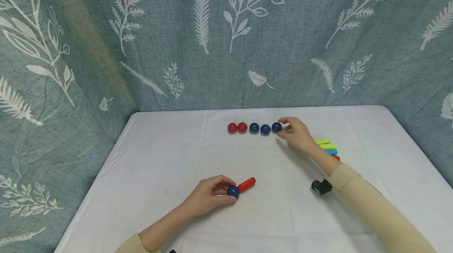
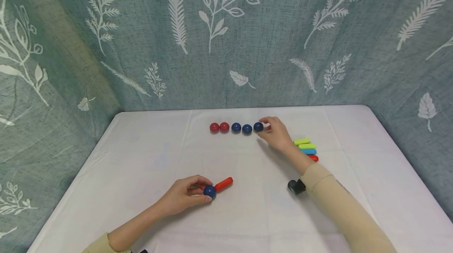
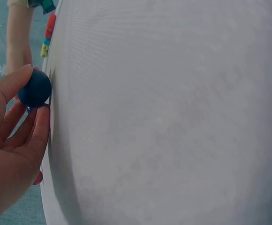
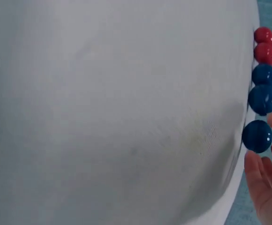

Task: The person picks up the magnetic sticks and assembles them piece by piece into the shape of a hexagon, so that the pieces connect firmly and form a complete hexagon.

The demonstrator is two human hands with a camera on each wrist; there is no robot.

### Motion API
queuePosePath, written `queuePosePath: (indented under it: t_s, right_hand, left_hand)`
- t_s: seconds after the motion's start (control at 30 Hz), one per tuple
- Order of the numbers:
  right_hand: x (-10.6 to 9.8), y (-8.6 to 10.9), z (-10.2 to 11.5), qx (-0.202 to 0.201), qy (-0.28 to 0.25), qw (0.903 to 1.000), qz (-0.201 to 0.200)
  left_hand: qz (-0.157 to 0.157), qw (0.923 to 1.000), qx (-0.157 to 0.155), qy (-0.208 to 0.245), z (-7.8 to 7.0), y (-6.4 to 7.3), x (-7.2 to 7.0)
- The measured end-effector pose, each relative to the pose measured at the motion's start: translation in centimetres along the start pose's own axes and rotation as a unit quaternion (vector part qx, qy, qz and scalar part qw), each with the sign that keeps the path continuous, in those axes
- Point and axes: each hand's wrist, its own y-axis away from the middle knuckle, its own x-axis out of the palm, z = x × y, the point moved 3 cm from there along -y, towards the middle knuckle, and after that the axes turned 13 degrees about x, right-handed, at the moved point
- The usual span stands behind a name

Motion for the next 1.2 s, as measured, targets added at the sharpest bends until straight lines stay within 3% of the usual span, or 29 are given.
queuePosePath:
  t_s: [0.3,0.53,0.83,1.2]
  right_hand:
    - [0.8,-1.7,0.0,0.0,0.052,0.9984,0.022]
    - [0.5,-1.6,-0.1,0.023,0.052,0.998,0.026]
    - [0.7,0.5,-0.5,0.05,0.025,0.9954,0.078]
    - [2.1,4.1,0.7,-0.02,-0.019,0.9868,0.159]
  left_hand:
    - [0.001,1.0,0.001,0.0,0.1,0.0,0.0]
    - [0.0,1.0,0.001,0.004,0.2,-0.1,0.0]
    - [0.002,1.0,0.0,-0.006,0.2,0.0,0.0]
    - [-0.004,1.0,0.003,-0.004,0.0,-0.1,0.0]
